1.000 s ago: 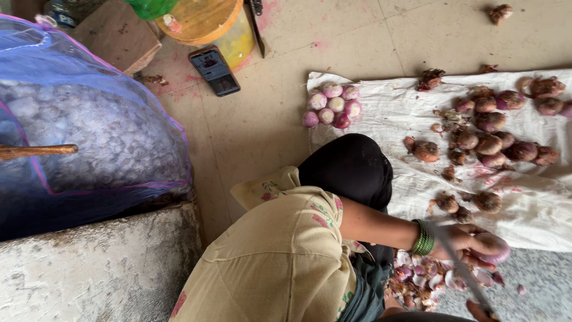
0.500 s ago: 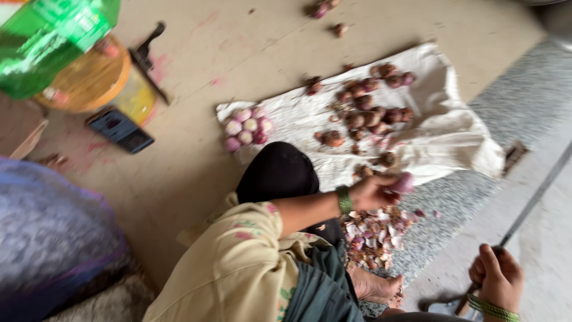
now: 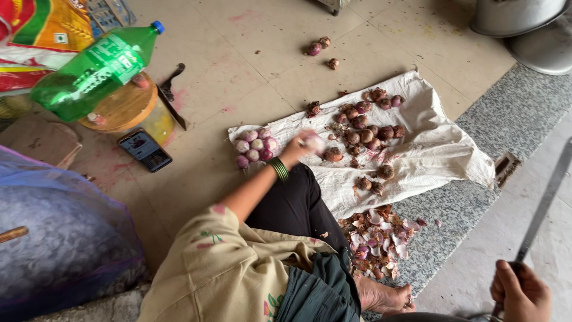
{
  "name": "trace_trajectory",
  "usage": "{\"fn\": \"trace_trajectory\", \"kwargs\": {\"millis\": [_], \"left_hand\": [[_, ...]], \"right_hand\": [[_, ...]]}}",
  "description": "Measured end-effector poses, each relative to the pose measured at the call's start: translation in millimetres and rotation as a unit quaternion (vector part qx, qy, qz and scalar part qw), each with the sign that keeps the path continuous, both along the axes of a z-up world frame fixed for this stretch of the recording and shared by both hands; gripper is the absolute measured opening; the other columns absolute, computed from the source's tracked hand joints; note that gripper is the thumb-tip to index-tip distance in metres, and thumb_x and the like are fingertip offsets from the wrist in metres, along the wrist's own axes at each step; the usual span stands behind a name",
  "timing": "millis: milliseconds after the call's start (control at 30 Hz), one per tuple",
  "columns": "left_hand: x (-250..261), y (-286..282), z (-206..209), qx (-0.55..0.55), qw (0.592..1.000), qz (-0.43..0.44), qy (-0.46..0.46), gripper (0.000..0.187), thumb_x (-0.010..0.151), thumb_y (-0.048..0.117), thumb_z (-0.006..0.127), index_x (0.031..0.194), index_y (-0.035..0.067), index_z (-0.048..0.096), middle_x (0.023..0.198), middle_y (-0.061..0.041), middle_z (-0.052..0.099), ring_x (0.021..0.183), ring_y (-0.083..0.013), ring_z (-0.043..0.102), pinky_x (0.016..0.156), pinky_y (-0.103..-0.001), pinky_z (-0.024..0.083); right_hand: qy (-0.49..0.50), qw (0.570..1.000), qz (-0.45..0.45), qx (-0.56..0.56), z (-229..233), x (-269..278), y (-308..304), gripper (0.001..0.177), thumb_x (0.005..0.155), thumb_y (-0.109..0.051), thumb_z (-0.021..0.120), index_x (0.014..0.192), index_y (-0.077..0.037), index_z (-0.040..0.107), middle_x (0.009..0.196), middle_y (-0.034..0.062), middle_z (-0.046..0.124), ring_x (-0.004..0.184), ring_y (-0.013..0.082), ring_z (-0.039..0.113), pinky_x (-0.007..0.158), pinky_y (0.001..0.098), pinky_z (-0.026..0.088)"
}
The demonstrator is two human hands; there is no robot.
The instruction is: The person trims and peels onions using a knife and by hand, placing the peeled onions into a pile.
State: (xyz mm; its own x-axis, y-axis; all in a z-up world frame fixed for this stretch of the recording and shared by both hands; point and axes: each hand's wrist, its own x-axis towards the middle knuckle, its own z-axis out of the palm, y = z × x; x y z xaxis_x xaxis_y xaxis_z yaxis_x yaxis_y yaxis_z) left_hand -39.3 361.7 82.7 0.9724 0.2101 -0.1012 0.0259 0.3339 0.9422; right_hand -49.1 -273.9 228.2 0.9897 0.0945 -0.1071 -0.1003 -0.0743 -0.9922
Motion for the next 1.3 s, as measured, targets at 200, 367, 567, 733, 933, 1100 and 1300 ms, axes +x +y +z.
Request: {"fn": "trace_trajectory", "kwargs": {"millis": [200,367,567,733,933,1100,1300], "left_hand": [[-21,133,-1,0.583,0.761,0.257,0.122,0.051,0.077,-0.002,0.08,0.122,0.017,0.067,0.118,-0.016,0.063,0.112,-0.0351,0.06,0.094,-0.044,0.054],[-30,135,-19,0.562,0.796,0.218,-0.05,0.058,0.085,-0.006,0.058,0.135,0.022,0.065,0.138,-0.007,0.061,0.125,-0.0271,0.062,0.107,-0.04,0.056],[-28,97,-42,0.743,0.655,-0.053,0.126,0.056,0.083,0.024,0.063,0.139,0.031,0.062,0.159,-0.004,0.044,0.126,-0.0381,0.049,0.104,-0.053,0.041],[9,89,-33,0.761,0.645,0.001,0.07,0.041,0.085,0.017,0.069,0.125,0.025,0.069,0.147,-0.009,0.055,0.133,-0.0318,0.051,0.11,-0.05,0.045],[104,10,-24,0.63,0.773,0.033,0.056,0.029,0.086,0.011,0.071,0.114,0.017,0.07,0.122,-0.014,0.068,0.118,-0.0342,0.062,0.103,-0.047,0.053],[152,-81,-39,0.572,0.819,0.049,-0.004,0.024,0.089,0.014,0.071,0.113,0.017,0.069,0.111,-0.009,0.076,0.109,-0.0309,0.069,0.1,-0.045,0.056],[155,-92,-65,0.611,0.787,0.091,0.004,0.043,0.087,0.011,0.072,0.129,0.014,0.064,0.117,-0.015,0.07,0.111,-0.039,0.063,0.094,-0.054,0.049]], "right_hand": [[-0.016,0.985,-0.048,-0.165,-23,7,-20,0.027,0.111,-0.008,0.066,0.094,0.012,0.059,0.062,0.0093,0.048,0.055,0.0138,0.045,0.046,0.0336,0.031],[-0.07,0.958,-0.033,-0.275,-54,16,-34,0.029,0.106,-0.01,0.072,0.09,0.012,0.063,0.057,0.0126,0.053,0.05,0.0169,0.051,0.045,0.0335,0.038],[-0.031,0.967,-0.045,-0.248,-38,13,-20,0.03,0.106,-0.013,0.074,0.091,0.012,0.065,0.056,0.0106,0.051,0.045,0.0154,0.047,0.046,0.0342,0.032],[0.024,0.985,-0.024,-0.168,-3,-5,1,0.029,0.102,-0.018,0.07,0.093,0.01,0.066,0.066,0.0032,0.052,0.054,0.0108,0.045,0.047,0.0299,0.032],[-0.048,0.962,-0.001,-0.269,24,-17,23,0.026,0.096,-0.023,0.072,0.102,0.002,0.072,0.061,0.001,0.051,0.052,0.0073,0.042,0.045,0.0301,0.03],[-0.145,0.864,0.023,-0.482,33,-25,39,0.032,0.09,-0.035,0.075,0.089,-0.003,0.073,0.051,0.0057,0.054,0.044,0.0136,0.045,0.044,0.033,0.034],[-0.101,0.791,0.109,-0.593,33,-28,42,0.041,0.089,-0.051,0.073,0.075,-0.012,0.071,0.048,-0.0001,0.065,0.035,0.016,0.058,0.039,0.0355,0.044]]}}
